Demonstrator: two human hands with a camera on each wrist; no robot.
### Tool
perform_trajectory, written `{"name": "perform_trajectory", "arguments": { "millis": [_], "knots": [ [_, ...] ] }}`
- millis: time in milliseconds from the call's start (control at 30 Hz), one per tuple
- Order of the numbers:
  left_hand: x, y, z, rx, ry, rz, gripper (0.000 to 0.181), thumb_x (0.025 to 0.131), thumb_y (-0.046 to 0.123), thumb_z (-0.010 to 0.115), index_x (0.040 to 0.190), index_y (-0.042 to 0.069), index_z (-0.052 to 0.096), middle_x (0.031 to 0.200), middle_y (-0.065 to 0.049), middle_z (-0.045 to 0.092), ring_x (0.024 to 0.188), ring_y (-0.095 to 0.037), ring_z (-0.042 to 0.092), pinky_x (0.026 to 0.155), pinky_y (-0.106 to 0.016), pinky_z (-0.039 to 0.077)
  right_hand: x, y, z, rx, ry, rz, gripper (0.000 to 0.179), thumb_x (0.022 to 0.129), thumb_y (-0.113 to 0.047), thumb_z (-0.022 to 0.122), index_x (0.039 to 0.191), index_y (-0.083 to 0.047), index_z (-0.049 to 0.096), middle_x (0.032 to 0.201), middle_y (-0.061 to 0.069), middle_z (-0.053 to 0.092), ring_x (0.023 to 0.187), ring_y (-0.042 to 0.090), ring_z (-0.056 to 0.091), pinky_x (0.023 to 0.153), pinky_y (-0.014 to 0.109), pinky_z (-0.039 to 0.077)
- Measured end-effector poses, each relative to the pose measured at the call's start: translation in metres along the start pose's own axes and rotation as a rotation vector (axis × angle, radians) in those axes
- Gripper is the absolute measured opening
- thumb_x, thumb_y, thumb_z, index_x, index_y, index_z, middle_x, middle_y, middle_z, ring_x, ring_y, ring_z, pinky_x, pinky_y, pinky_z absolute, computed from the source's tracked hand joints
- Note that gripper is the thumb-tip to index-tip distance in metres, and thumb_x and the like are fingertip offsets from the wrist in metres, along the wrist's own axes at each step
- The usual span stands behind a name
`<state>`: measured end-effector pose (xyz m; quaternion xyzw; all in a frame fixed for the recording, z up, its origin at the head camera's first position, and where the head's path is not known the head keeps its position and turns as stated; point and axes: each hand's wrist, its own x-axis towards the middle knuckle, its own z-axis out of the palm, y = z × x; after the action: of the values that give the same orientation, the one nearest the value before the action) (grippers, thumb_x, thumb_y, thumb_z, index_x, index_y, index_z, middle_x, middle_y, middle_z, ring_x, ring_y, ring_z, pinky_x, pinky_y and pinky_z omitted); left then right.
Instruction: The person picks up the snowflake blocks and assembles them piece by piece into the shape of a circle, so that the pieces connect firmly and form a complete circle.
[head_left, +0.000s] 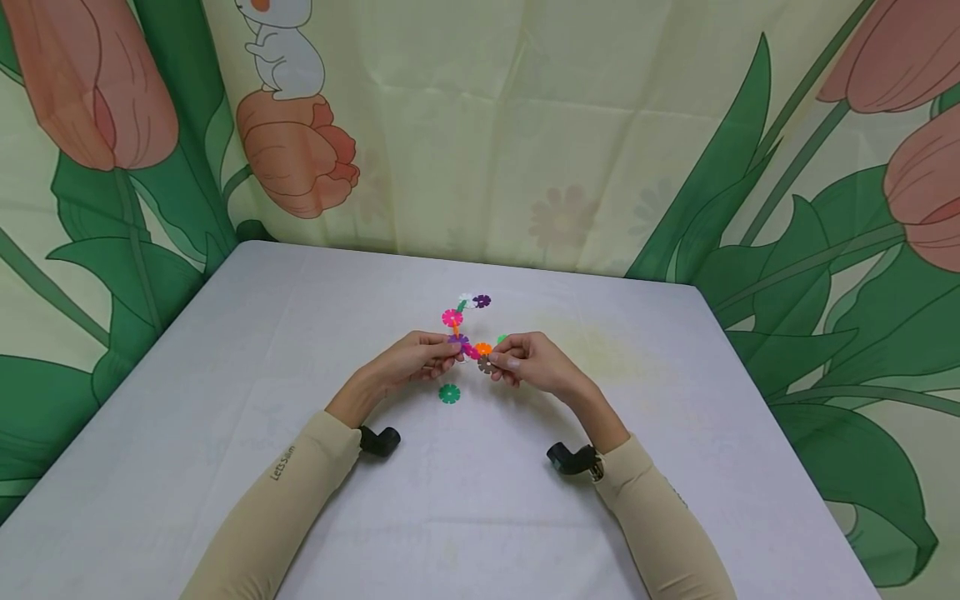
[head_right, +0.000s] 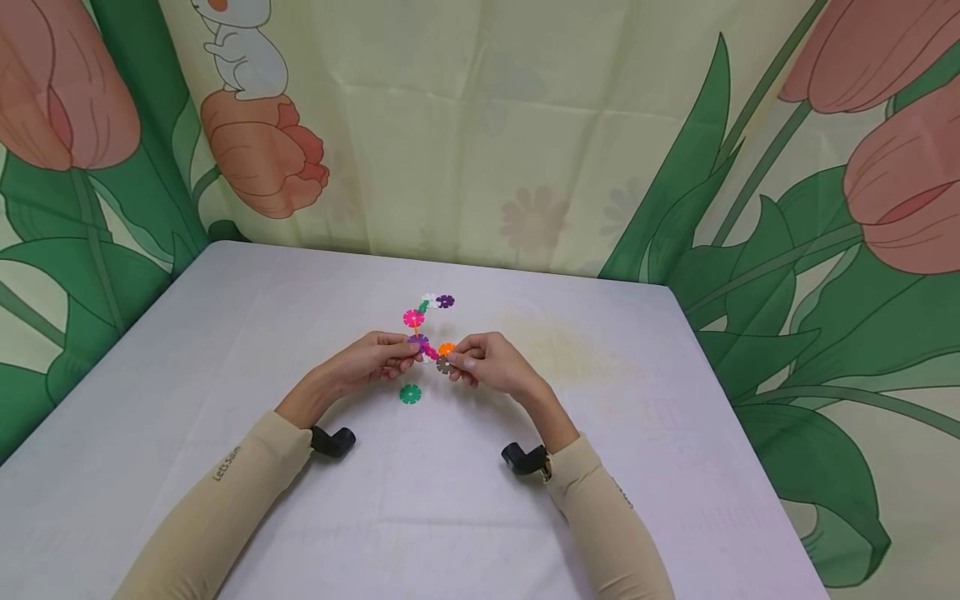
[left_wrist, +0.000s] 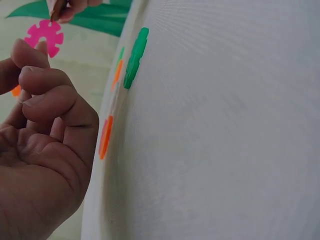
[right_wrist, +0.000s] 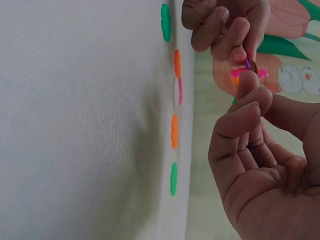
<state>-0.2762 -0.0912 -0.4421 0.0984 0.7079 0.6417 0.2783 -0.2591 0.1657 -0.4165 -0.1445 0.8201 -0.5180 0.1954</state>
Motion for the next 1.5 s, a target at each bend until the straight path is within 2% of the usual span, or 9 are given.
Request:
{"name": "perform_trajectory", "arguments": {
  "millis": [267,567,800,1000,1200,1367,1500],
  "knots": [
    [0.001,0.0,0.0004,0.005,-0.008,-0.005,0.036,0.108,0.027,0.061,0.117,-0.007,0.067,0.076,0.005,0.062,0.069,-0.01,0.05,0.062,-0.02,0.039,-0.0008,-0.0017,0.0006,0.006,-0.003,0.008,0.017,0.104,-0.013,0.067,0.11,0.002,0.071,0.089,0.015,0.077,0.07,0.017,0.062,0.064,0.022,0.053],
    [0.0006,0.0001,0.0016,0.017,0.001,-0.019,0.037,0.108,0.028,0.06,0.119,-0.007,0.068,0.077,0.004,0.062,0.069,-0.011,0.05,0.062,-0.02,0.04,-0.0012,-0.0029,0.0034,0.029,-0.013,0.022,0.017,0.105,-0.013,0.066,0.111,0.003,0.07,0.088,0.013,0.077,0.069,0.015,0.065,0.067,0.023,0.058],
    [0.0015,-0.0024,0.0012,-0.003,0.004,-0.021,0.037,0.109,0.027,0.059,0.12,-0.008,0.068,0.075,0.004,0.062,0.068,-0.01,0.05,0.062,-0.02,0.04,-0.0015,-0.0029,0.006,0.066,-0.024,0.03,0.017,0.105,-0.01,0.064,0.111,0.006,0.069,0.093,0.023,0.075,0.069,0.012,0.067,0.071,0.026,0.062],
    [0.0012,-0.0042,0.0004,-0.046,-0.015,-0.018,0.036,0.108,0.026,0.06,0.117,-0.008,0.069,0.072,0.005,0.062,0.066,-0.009,0.049,0.06,-0.021,0.039,-0.0018,-0.0023,0.0073,0.104,-0.024,0.039,0.016,0.105,-0.008,0.064,0.111,0.006,0.067,0.086,0.013,0.074,0.069,0.012,0.067,0.072,0.028,0.063],
    [0.0007,-0.0035,-0.0001,-0.058,-0.017,-0.028,0.033,0.107,0.026,0.062,0.113,-0.005,0.072,0.071,0.006,0.063,0.065,-0.009,0.049,0.06,-0.021,0.037,-0.0013,-0.0016,0.0081,0.123,-0.023,0.033,0.015,0.105,-0.007,0.064,0.11,0.007,0.066,0.086,0.014,0.074,0.068,0.012,0.067,0.071,0.026,0.063],
    [0.001,-0.0039,-0.0003,-0.065,-0.017,-0.034,0.033,0.107,0.024,0.062,0.115,-0.006,0.072,0.072,0.006,0.064,0.066,-0.009,0.049,0.06,-0.021,0.037,-0.0024,-0.0013,0.0079,0.124,-0.034,0.01,0.017,0.106,-0.007,0.063,0.11,0.009,0.065,0.08,0.004,0.073,0.067,0.011,0.067,0.07,0.026,0.063],
    [0.0006,-0.0048,-0.001,-0.065,-0.025,-0.031,0.026,0.107,0.023,0.062,0.106,0.001,0.076,0.074,0.004,0.065,0.066,-0.009,0.05,0.061,-0.022,0.037,-0.0023,-0.0008,0.0085,0.124,-0.041,0.013,0.017,0.105,-0.007,0.064,0.11,0.01,0.065,0.081,0.005,0.074,0.067,0.011,0.067,0.07,0.026,0.062]
  ]
}}
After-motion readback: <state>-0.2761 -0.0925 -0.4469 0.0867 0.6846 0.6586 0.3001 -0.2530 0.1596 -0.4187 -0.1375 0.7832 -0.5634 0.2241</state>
